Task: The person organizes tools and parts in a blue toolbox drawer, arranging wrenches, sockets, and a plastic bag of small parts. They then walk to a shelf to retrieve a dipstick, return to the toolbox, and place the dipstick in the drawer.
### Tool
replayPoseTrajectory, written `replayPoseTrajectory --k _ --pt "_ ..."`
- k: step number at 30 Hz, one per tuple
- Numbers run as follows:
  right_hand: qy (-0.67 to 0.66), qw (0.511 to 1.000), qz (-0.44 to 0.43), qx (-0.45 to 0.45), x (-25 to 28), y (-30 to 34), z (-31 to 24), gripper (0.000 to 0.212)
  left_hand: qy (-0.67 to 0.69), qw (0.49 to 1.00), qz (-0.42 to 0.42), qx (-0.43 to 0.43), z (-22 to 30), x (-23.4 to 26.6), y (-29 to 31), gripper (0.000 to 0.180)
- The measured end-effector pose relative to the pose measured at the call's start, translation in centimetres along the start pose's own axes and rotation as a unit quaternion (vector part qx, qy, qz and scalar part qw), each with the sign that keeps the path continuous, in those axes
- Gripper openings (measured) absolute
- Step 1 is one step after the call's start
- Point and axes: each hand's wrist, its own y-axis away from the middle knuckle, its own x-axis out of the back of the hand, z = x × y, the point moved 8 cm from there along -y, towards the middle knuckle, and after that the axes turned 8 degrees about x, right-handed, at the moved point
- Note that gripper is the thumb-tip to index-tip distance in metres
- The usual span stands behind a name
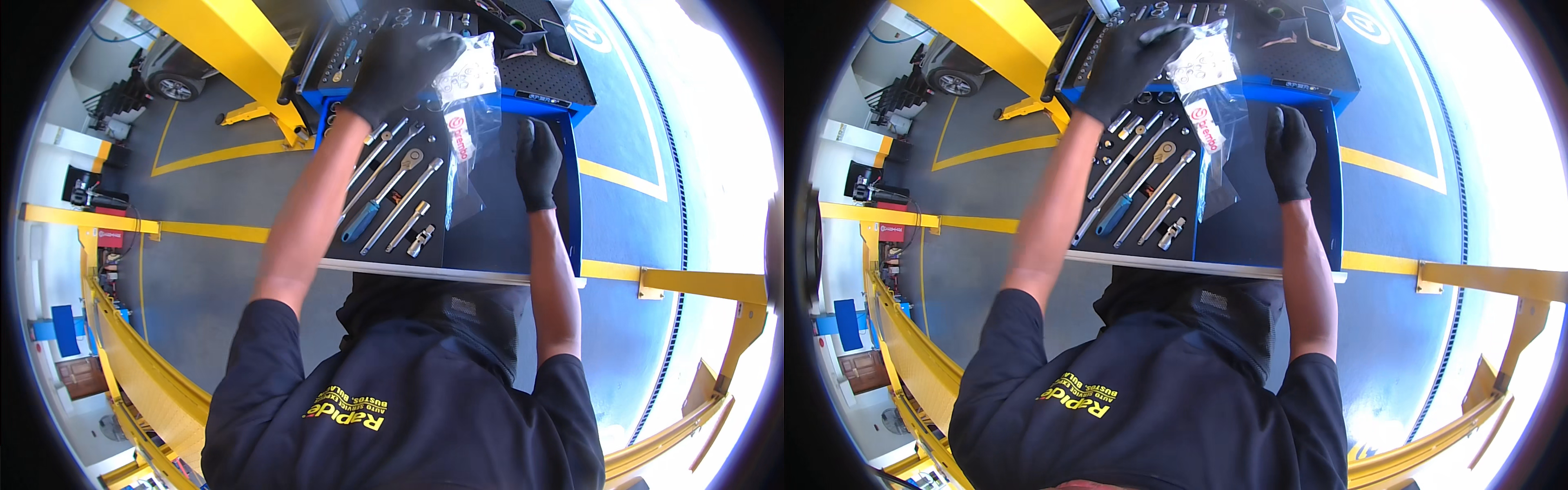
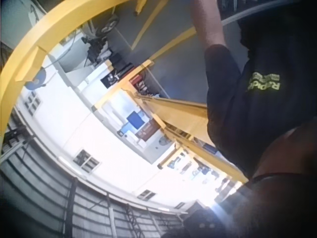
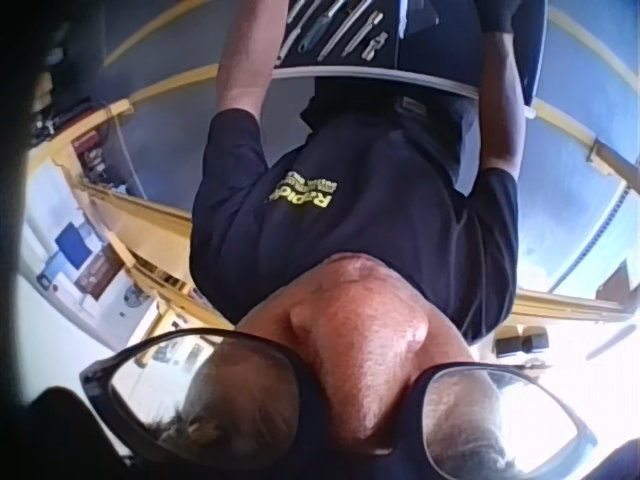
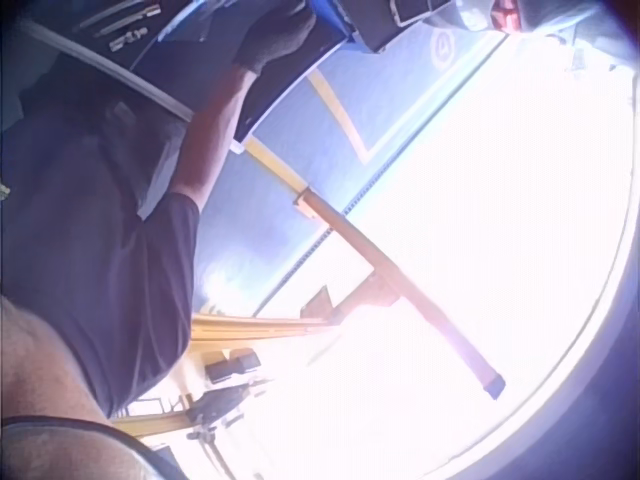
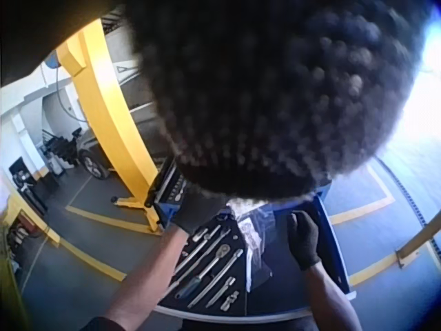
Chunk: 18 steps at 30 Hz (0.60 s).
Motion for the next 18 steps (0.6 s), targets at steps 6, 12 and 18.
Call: replayPoseTrajectory --k 6,12,18 --pt "0.083 0.986 -0.143 -0.002 -2.8 0.8 0.8 0.024 -0.288 0.954 0.031 -0.070 -3.2 6.3 -10.5 0.042" --pt "0.092 0.942 -0.320 0.046 -7.0 4.4 3.7 0.036 -0.276 0.930 0.233 0.068 -13.8 11.9 -11.5 0.040" --pt "0.107 0.935 -0.334 0.056 -6.4 4.0 -0.6 0.061 -0.048 0.882 0.233 0.406 -22.0 3.9 4.3 0.044"
